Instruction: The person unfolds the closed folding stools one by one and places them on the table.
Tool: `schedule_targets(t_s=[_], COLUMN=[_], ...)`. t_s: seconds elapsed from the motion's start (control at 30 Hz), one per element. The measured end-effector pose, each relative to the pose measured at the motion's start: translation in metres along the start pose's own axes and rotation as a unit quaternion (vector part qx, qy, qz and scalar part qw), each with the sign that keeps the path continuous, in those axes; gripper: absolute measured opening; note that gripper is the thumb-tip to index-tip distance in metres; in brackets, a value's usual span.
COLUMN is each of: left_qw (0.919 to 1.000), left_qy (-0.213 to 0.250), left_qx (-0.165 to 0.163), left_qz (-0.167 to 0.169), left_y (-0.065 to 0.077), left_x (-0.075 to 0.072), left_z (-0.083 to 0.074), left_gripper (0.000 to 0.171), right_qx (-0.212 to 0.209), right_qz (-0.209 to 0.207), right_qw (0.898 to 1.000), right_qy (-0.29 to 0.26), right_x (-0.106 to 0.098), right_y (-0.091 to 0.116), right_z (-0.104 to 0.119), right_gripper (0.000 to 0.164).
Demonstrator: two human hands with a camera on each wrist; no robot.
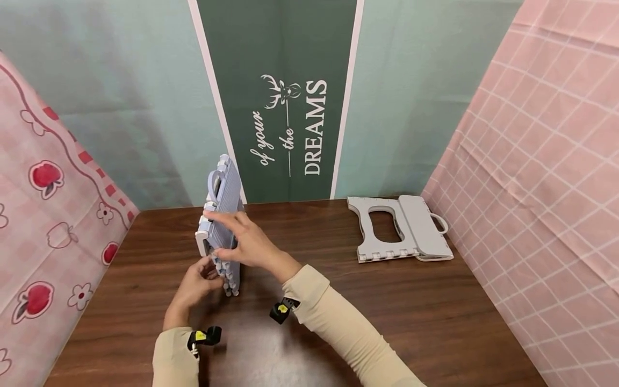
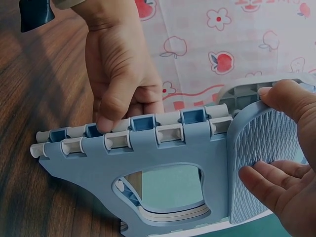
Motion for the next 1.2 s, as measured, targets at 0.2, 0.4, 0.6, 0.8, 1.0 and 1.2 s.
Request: schedule_targets(t_s=[0.2, 0.4, 0.6, 0.8, 1.0, 1.2], left_qw=[1.0000, 1.0000, 0.9997, 0.9996, 0.9998, 1.0000], left_qy=[0.008, 0.004, 0.013, 0.021, 0.015, 0.005], left_qx=[0.003, 0.003, 0.020, 0.015, 0.010, 0.003], left_qz=[-0.002, -0.003, -0.005, -0.007, -0.007, -0.003], left_y=[-0.001, -0.001, -0.002, -0.001, -0.002, -0.003], left_x=[0.001, 0.002, 0.003, 0.003, 0.002, 0.001], left_z=[0.003, 0.002, 0.002, 0.002, 0.000, 0.002], left_gripper=[0.053, 0.054, 0.052, 0.048, 0.049, 0.049], right_qx=[0.005, 0.013, 0.021, 0.037, 0.071, 0.101], right_qz=[0.002, 0.008, 0.011, -0.003, 0.005, 0.023], right_qw=[1.000, 1.000, 0.998, 0.996, 0.995, 0.993], right_qy=[0.003, -0.007, -0.052, -0.076, -0.065, -0.057], right_x=[0.001, 0.001, 0.005, 0.015, 0.025, 0.035], right_y=[0.000, 0.001, 0.010, 0.022, 0.032, 0.039], right_z=[-0.002, -0.003, -0.011, -0.021, -0.028, -0.037], right_gripper=[0.075, 0.076, 0.091, 0.092, 0.087, 0.081])
Point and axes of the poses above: each hand's wrist, its own y-axis away from the middle knuckle, its own x-axis out of the palm, z = x × y, the point moved 1 cm from there along -y, towards the middle knuckle, and after that the axes turned 9 degrees about -y, right-handed, at the moved point
